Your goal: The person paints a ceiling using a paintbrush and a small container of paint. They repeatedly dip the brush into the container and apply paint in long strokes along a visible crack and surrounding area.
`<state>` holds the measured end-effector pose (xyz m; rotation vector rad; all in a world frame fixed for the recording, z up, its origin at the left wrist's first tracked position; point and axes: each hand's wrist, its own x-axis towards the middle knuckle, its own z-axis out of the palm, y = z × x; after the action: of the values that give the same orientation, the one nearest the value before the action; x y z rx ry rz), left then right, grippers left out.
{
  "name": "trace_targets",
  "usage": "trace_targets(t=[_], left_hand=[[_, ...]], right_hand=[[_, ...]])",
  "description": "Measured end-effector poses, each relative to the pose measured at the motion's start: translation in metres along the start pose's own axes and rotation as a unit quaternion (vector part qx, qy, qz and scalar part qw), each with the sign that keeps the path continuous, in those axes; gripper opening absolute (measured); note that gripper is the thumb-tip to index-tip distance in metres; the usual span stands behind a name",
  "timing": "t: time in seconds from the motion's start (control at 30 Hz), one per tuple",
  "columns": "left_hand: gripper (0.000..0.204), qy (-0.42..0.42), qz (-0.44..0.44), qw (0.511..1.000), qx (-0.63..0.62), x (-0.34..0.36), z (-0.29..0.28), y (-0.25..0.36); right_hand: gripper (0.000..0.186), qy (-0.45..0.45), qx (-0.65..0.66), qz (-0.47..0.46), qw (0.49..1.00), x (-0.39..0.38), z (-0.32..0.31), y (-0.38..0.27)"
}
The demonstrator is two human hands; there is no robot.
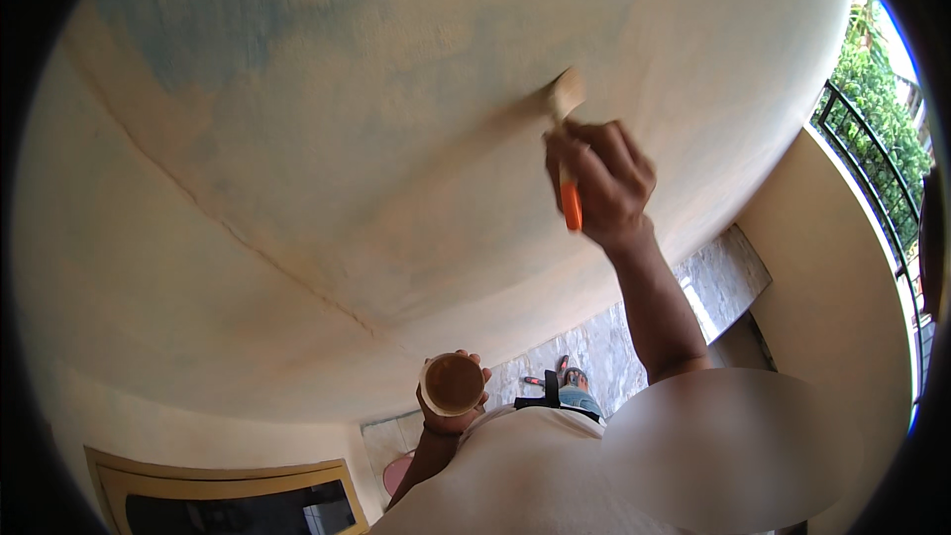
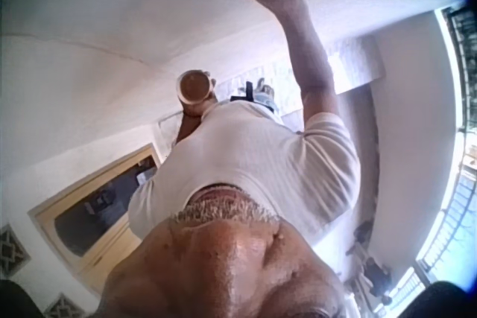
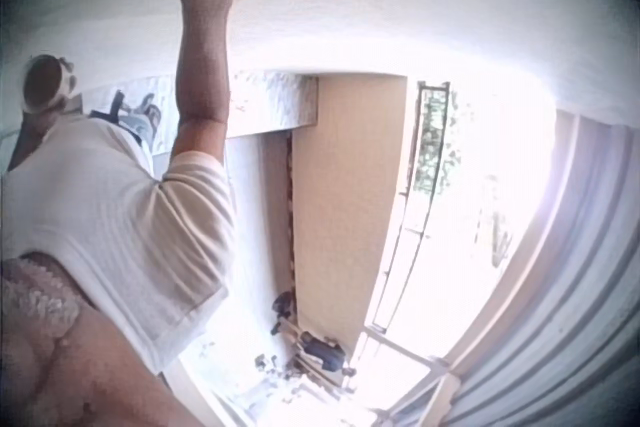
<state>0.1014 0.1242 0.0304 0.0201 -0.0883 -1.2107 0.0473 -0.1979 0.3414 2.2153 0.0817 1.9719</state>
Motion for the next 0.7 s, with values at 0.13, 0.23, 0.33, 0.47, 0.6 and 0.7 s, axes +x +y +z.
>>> trace_targets(t=[0.13, 0.23, 0.33, 0.47, 0.6, 0.7], left_hand=[[0.06, 0.037, 0.039, 0.998, -0.017, -0.007, 0.01, -0.008], [0.062, 0.052, 0.061, 0.997, -0.021, -0.011, 0.017, -0.012], [0.063, 0.044, 0.06, 0.997, -0.014, -0.008, 0.017, -0.013], [0.064, 0.034, 0.071, 0.997, -0.016, -0.012, 0.009, -0.014], [0.065, 0.038, 0.06, 0.997, -0.017, -0.011, 0.01, -0.012], [0.064, 0.021, 0.041, 0.999, -0.02, -0.007, 0.013, -0.006]], right_hand=[[0.014, 0.027, 0.262, 0.087, 0.961, 0.012, -0.01, -0.011], [0.016, 0.098, 0.412, 0.35, 0.836, 0.024, -0.019, 0.043], [0.013, 0.175, 0.279, 0.342, 0.88, 0.026, -0.037, 0.122], [0.013, 0.281, 0.04, 0.18, 0.942, 0.037, -0.042, 0.122], [0.016, 0.116, -0.033, 0.031, 0.992, 0.021, 0.0, 0.056], [0.026, 0.013, 0.102, -0.035, 0.994, 0.011, -0.001, -0.025]])
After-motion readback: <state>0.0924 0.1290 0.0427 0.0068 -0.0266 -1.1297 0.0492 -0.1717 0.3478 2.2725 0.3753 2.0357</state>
